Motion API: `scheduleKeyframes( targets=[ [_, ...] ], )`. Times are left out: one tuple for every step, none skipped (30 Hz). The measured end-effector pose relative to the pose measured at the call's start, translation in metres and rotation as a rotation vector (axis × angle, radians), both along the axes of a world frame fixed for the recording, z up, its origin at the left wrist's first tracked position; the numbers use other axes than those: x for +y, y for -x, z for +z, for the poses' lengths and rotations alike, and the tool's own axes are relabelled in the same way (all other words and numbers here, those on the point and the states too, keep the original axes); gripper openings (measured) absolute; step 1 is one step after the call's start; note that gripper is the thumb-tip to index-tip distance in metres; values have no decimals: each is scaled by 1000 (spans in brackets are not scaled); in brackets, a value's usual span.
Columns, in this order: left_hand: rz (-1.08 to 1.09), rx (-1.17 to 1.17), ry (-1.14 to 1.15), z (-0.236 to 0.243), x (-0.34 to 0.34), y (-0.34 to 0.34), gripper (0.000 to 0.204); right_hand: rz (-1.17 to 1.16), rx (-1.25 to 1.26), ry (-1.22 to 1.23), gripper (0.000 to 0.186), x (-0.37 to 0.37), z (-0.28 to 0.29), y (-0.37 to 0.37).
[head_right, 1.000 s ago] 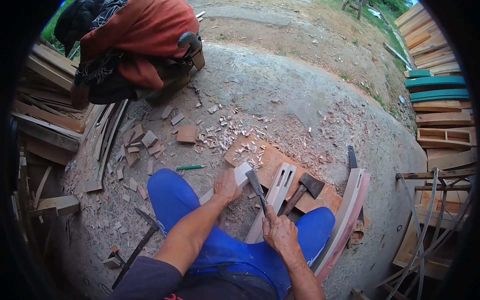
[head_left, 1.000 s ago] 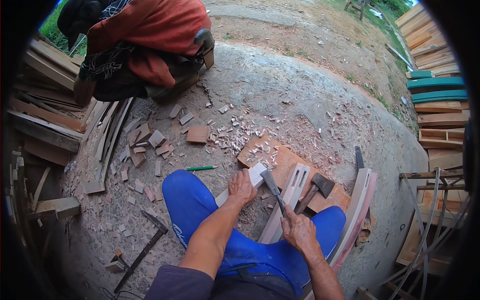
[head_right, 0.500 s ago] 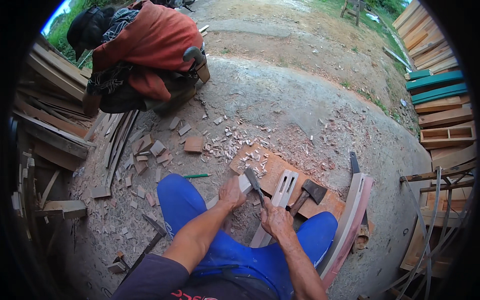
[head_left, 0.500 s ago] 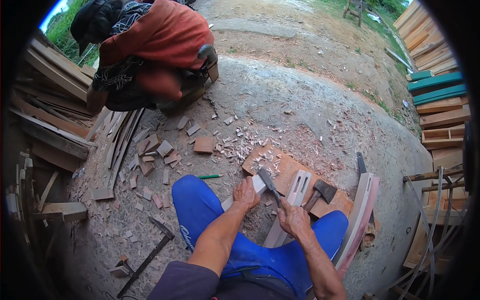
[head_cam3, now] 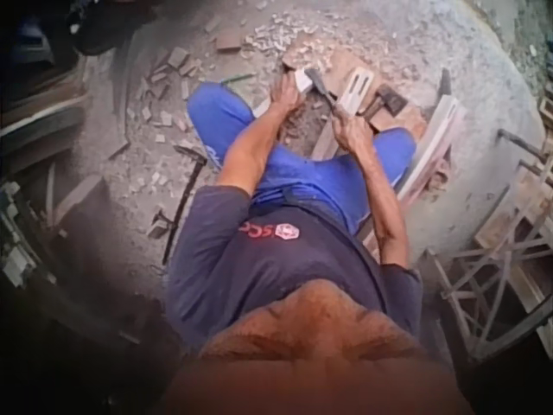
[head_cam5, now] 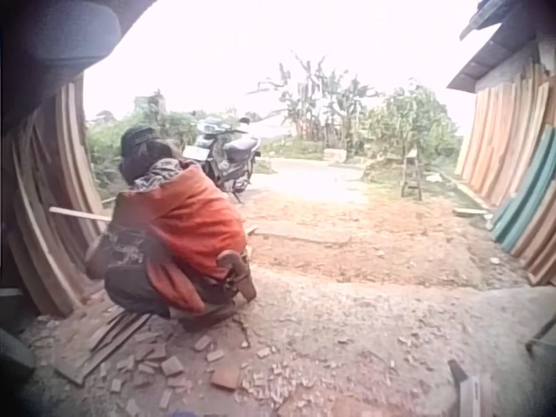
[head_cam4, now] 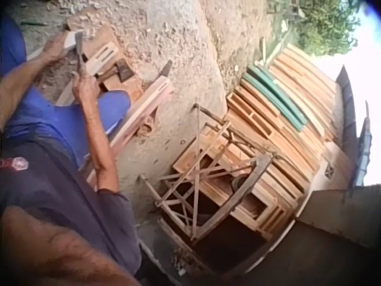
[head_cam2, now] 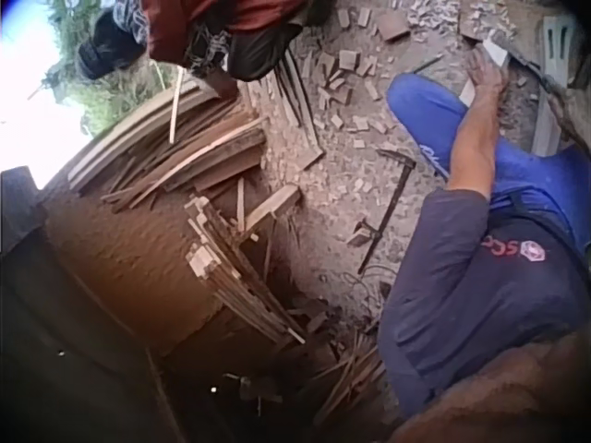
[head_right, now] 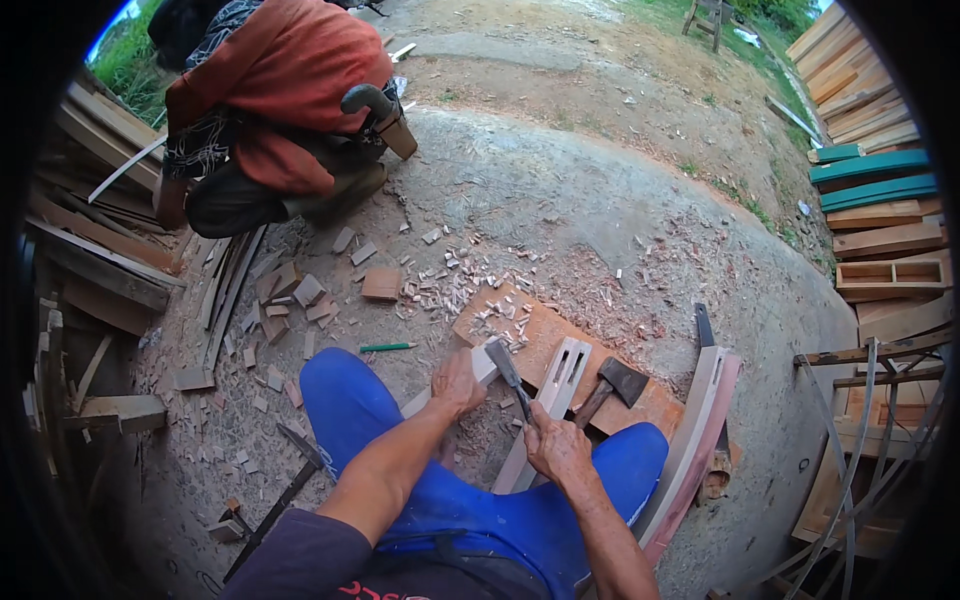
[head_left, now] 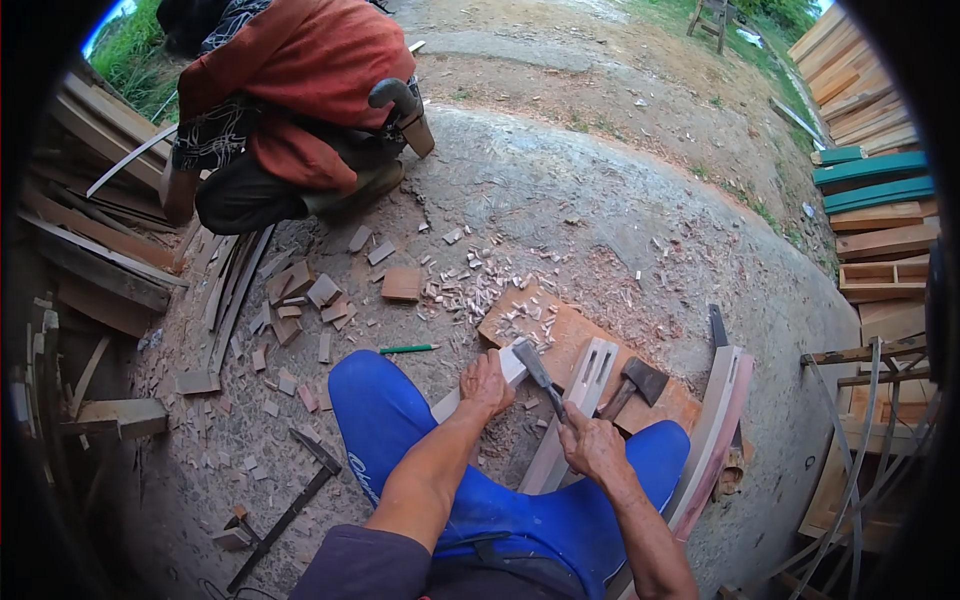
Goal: The person shapes a wooden joint using a chisel and a small axe. They alternate between striking the chisel with the axe to remove wood from a pre-cut slot and using the axe head directly to shave down the sides of the joint.
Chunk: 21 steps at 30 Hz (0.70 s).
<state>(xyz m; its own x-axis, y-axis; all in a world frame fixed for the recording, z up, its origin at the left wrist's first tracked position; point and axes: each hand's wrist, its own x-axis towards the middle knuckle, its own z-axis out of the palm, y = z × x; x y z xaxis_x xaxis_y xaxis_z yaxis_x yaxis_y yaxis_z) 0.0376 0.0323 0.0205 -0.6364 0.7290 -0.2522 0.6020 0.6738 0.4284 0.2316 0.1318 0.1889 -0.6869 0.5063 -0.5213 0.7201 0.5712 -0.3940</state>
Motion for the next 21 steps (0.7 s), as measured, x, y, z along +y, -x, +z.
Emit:
scheduleKeyframes(
  targets=[
    [-1,-9,-1,-1,-1,1,49,-1,17,-1,53,-1,0,5],
    [0,-22,14,-2,-2,1,50,13,102,10,54,0,-2,11],
    [6,42,-29,-2,0,5,49,51,146,-12,54,2,1,10],
    [-1,40,-9,-3,-3,1,49,28,24,-1,53,2,1,10],
    [-21,-6,46,-4,-1,3,49,20,-19,24,51,5,3,9],
    [-12,43,3,-6,-3,1,49,5,-134,13,50,6,4,4],
    [-9,44,1,-7,-2,1,49,-5,-123,20,49,7,4,2],
    [-11,27,10,-8,-4,-2,49,3,-33,50,49,6,4,-4],
    [-1,38,10,-9,-3,-3,49,1,3,31,49,6,2,-6],
    [5,32,13,-10,-4,-4,49,-2,87,-4,49,6,0,-10],
    [2,32,2,-11,-3,-6,49,21,84,24,49,5,-2,-13],
    [-23,4,9,-12,-3,-4,48,13,22,-2,47,5,-5,-14],
    [-13,13,24,-12,-3,-7,48,-9,2,13,47,5,-6,-17],
    [-5,46,21,-11,-3,-4,48,-3,79,16,46,4,-7,-14],
    [-6,65,10,-10,-3,-4,47,-8,73,21,46,3,-8,-13],
    [-3,66,3,-9,-3,-3,47,-7,46,22,45,3,-9,-9],
    [4,41,15,-9,-2,-3,47,-29,-58,-2,45,1,-10,-6],
    [-12,59,8,-9,-3,-2,47,-3,0,32,47,0,-12,-2],
    [-25,58,7,-9,0,1,47,-1,-10,28,48,0,-14,3],
    [-34,50,28,-9,-4,-3,48,9,48,2,50,0,-18,5],
    [-20,114,1,-7,1,1,48,26,83,3,49,2,-19,4]
  ],
)
